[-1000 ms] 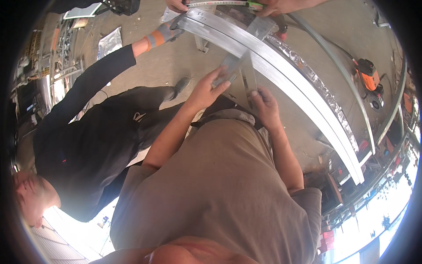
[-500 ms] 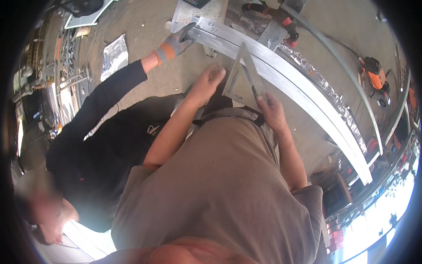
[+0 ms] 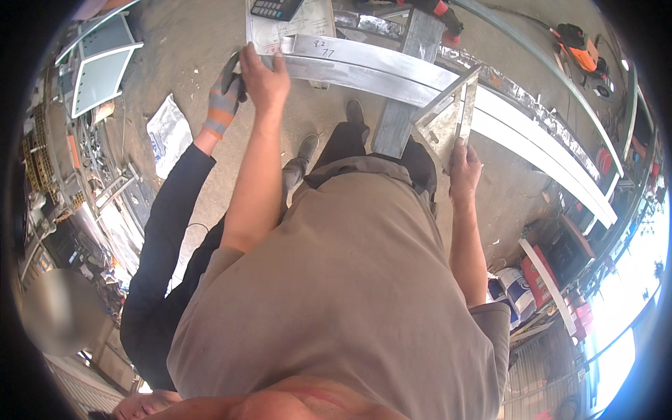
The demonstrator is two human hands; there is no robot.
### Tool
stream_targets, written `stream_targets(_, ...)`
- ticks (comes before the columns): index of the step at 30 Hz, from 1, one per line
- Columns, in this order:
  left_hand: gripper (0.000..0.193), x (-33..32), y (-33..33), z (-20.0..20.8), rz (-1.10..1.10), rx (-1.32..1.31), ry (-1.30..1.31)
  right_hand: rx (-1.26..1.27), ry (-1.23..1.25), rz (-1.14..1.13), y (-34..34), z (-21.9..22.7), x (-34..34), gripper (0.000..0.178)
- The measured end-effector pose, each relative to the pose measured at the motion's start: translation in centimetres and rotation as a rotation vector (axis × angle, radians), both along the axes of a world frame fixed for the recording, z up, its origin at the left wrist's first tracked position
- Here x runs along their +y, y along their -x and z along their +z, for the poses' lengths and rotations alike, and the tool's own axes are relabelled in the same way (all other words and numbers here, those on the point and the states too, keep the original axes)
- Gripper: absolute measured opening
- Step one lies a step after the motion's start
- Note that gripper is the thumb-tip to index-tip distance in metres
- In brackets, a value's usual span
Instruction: The person positions a metal square on a long metal beam and uses a marker to draw multiple perpendicular lines along its length. The person repeatedly repositions the square and continues marking the beam.
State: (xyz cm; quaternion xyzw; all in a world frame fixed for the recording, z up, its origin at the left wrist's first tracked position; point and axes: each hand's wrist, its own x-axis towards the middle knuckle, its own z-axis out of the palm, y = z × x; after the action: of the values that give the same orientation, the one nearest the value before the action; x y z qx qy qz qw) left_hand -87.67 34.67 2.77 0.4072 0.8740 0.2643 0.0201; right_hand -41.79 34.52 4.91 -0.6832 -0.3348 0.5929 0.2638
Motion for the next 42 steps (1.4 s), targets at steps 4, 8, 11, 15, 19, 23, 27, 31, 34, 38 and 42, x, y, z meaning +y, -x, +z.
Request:
stream_targets(4, 0.066, -0.5, 3.6, 0.0, 0.204, -0.377, 0.219, -0.046, 0.003, -0.051, 0.7, 0.1, 0.8, 0.042)
stream_targets(8, 0.062, -1.7, 3.1, -0.6, 0.186, -0.462, 0.130, -0.100, -0.054, -0.095, 2.0, 0.0, 1.8, 0.045)
stream_targets(11, 0.061, -1.8, 2.6, -1.0, 0.177, -0.472, 0.083, -0.159, -0.040, -0.106, 2.4, -0.2, 2.5, 0.047)
stream_targets(15, 0.062, -1.6, 1.3, -0.8, 0.133, -0.522, 0.065, -0.165, -0.032, -0.117, 2.9, -0.6, 3.1, 0.046)
stream_targets(19, 0.066, -0.9, -0.6, -0.4, 0.087, -0.590, 0.110, -0.198, -0.030, -0.080, 3.2, -0.6, 3.6, 0.050)
stream_targets(23, 0.065, -0.4, -0.7, -0.1, 0.031, -0.628, 0.168, -0.198, -0.041, -0.102, 4.0, -0.6, 3.6, 0.044)
stream_targets(27, 0.057, -0.6, -0.2, -0.6, -0.013, -0.668, 0.099, -0.234, -0.030, -0.098, 4.3, -1.1, 3.7, 0.053)
stream_targets(31, 0.057, -0.8, -0.1, -1.5, -0.035, -0.810, 0.020, -0.227, -0.016, -0.100, 4.1, -1.6, 3.7, 0.054)
stream_targets(34, 0.057, -0.9, 0.3, -1.9, -0.063, -0.834, 0.019, -0.229, -0.004, -0.093, 4.5, -2.0, 3.5, 0.054)
stream_targets(38, 0.056, -1.0, -0.2, -1.9, -0.069, -0.835, 0.030, -0.258, 0.023, -0.099, 4.3, -2.2, 3.4, 0.055)
stream_targets(42, 0.058, -0.8, -0.4, -1.6, -0.065, -0.813, 0.043, -0.277, 0.036, -0.089, 4.4, -2.8, 3.4, 0.056)
